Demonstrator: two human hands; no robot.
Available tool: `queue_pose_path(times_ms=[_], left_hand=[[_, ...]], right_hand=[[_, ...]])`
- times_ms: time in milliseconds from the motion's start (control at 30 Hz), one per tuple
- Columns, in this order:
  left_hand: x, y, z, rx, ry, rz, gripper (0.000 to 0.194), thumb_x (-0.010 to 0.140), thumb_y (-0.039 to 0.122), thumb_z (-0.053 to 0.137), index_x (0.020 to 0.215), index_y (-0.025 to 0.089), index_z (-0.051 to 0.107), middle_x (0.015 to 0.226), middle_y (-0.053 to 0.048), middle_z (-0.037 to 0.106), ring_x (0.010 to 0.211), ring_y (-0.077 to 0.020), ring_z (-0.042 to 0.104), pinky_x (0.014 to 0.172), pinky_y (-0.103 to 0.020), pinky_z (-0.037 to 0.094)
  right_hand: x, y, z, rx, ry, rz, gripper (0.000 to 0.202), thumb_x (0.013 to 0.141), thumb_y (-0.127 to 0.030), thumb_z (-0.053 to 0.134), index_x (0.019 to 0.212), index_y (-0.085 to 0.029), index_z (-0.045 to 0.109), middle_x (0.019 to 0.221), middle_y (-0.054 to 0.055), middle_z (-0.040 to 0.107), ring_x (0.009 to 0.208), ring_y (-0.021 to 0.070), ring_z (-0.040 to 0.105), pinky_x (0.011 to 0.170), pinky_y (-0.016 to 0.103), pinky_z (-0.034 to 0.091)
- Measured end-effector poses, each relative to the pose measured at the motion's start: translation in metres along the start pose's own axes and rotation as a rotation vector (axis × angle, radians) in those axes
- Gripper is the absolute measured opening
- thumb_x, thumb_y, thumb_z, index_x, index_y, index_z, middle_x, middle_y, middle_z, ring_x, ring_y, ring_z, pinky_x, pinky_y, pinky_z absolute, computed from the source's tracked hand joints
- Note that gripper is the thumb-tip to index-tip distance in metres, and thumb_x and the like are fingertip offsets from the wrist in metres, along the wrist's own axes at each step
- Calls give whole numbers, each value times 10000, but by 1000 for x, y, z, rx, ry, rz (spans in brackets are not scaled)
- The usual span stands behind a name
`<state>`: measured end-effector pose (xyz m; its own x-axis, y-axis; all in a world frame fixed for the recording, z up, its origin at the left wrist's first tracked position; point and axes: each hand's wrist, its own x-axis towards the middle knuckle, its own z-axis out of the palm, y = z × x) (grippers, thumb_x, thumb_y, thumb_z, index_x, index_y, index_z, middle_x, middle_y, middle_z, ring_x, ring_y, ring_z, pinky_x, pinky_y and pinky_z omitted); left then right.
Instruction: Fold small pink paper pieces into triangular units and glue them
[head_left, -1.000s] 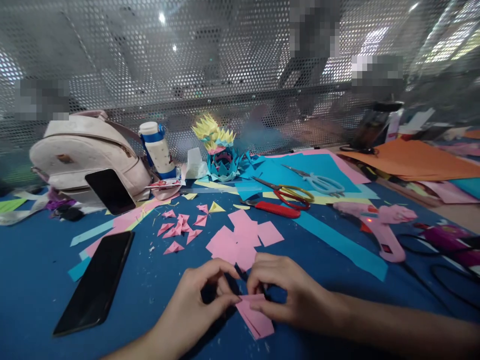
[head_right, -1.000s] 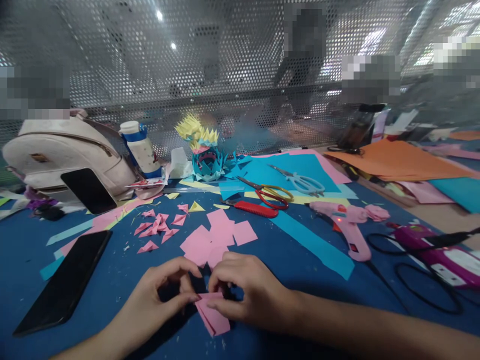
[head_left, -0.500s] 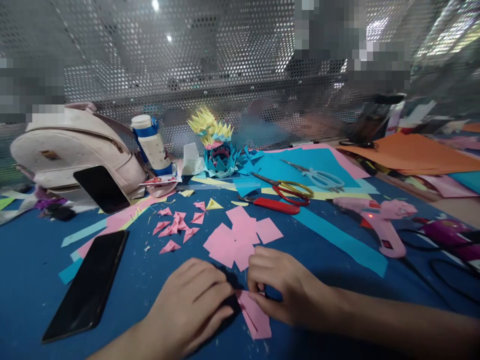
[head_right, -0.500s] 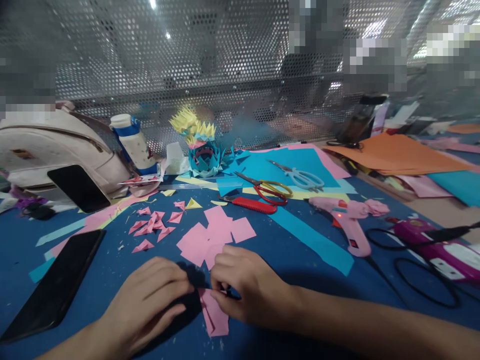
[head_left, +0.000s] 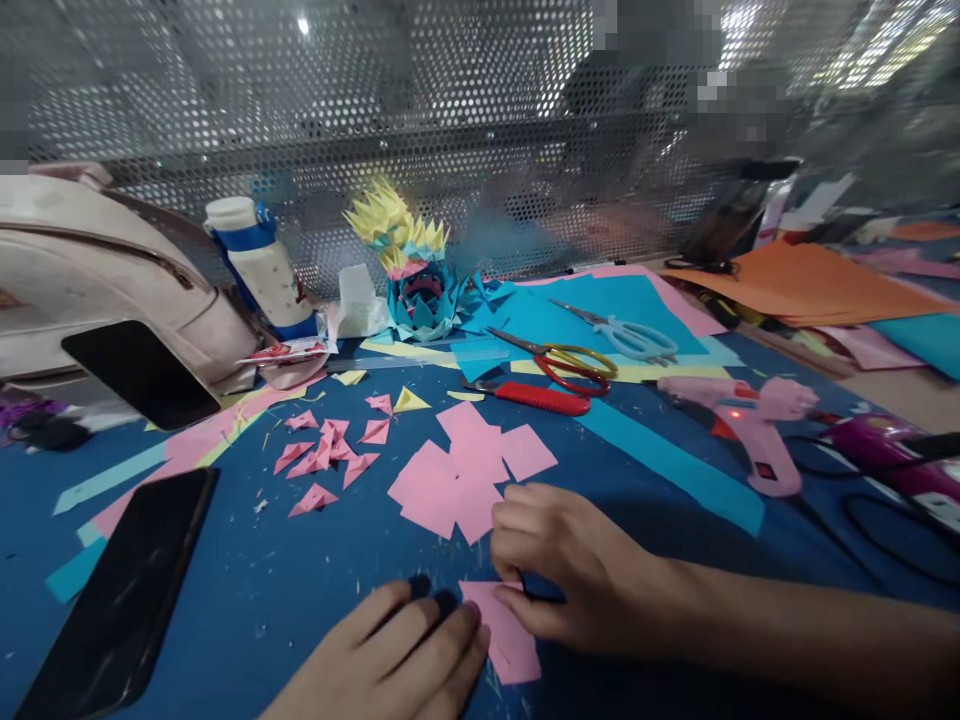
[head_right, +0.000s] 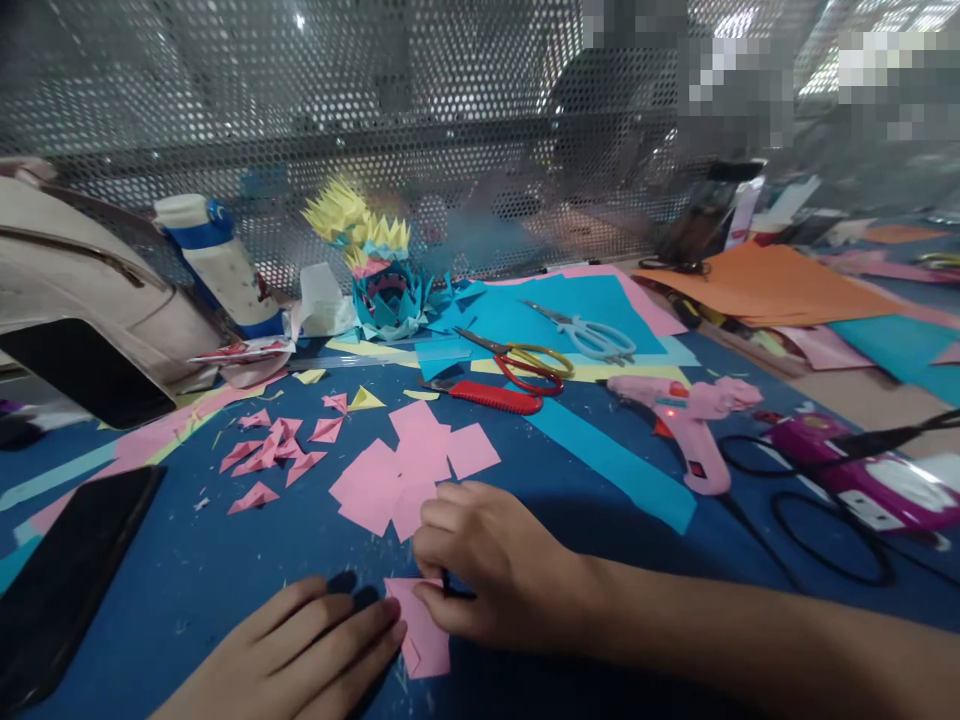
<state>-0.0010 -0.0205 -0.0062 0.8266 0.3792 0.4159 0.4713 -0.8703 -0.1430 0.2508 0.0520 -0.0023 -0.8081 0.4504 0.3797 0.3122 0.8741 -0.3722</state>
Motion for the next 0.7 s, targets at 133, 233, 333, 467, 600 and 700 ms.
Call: queue_pose_path(times_ms=[133, 233, 333, 467, 600, 700], left_hand=[[-1, -1, -1, 12, 9, -41, 402, 1137, 312, 316, 1280, 214, 679, 1271, -25, 712, 1095, -170, 677, 1007, -283, 501], [-1, -1, 1, 33, -23, -34, 396, 1136, 302, 311, 1283, 225, 671, 1324, -56, 686, 1194, -200, 655, 1034, -326, 507], [0, -2, 1, 17, -56, -11, 381, 1132, 286, 319, 1297, 210, 653, 1350, -79, 670, 1245, -214, 634, 1050, -354, 515], [-1, -2, 0, 1, -88, -1, 369, 1129, 276, 328, 1320, 197, 633, 1378, -89, 651, 1270, -216, 619, 1072, -372, 510], [-2, -1, 1, 5, -82, -13, 367, 1126, 233, 319, 1302, 207, 640, 1382, -87, 649, 1273, -218, 617, 1106, -396, 474], [-2, 0, 2, 13, -74, -20, 354, 1122, 209, 330, 1304, 202, 634, 1384, -85, 646, 1275, -212, 614, 1180, -436, 379]], right_hand=[[-3, -1, -3, 8, -9, 7, 97, 839, -108, 530, 836, -202, 505, 767, -14, 534, 706, 149, 430, 704, 301, 367], [-4, -2, -5, 13, -19, 27, 77, 866, -137, 539, 867, -208, 512, 806, -8, 579, 740, 152, 477, 733, 302, 385], [-4, -2, -7, 28, -28, 17, 49, 909, -169, 560, 912, -206, 528, 848, -2, 624, 771, 153, 517, 730, 301, 383], [-2, 1, -8, 12, -44, -30, 124, 991, -221, 514, 871, -207, 542, 776, -6, 622, 707, 156, 491, 672, 312, 348], [-1, 1, -10, -29, -42, -67, 239, 1045, -247, 451, 841, -208, 569, 752, -4, 629, 671, 160, 461, 656, 328, 326], [-1, 1, -11, -35, -30, -73, 252, 1051, -247, 455, 838, -205, 584, 748, -6, 626, 670, 160, 453, 655, 327, 326]])
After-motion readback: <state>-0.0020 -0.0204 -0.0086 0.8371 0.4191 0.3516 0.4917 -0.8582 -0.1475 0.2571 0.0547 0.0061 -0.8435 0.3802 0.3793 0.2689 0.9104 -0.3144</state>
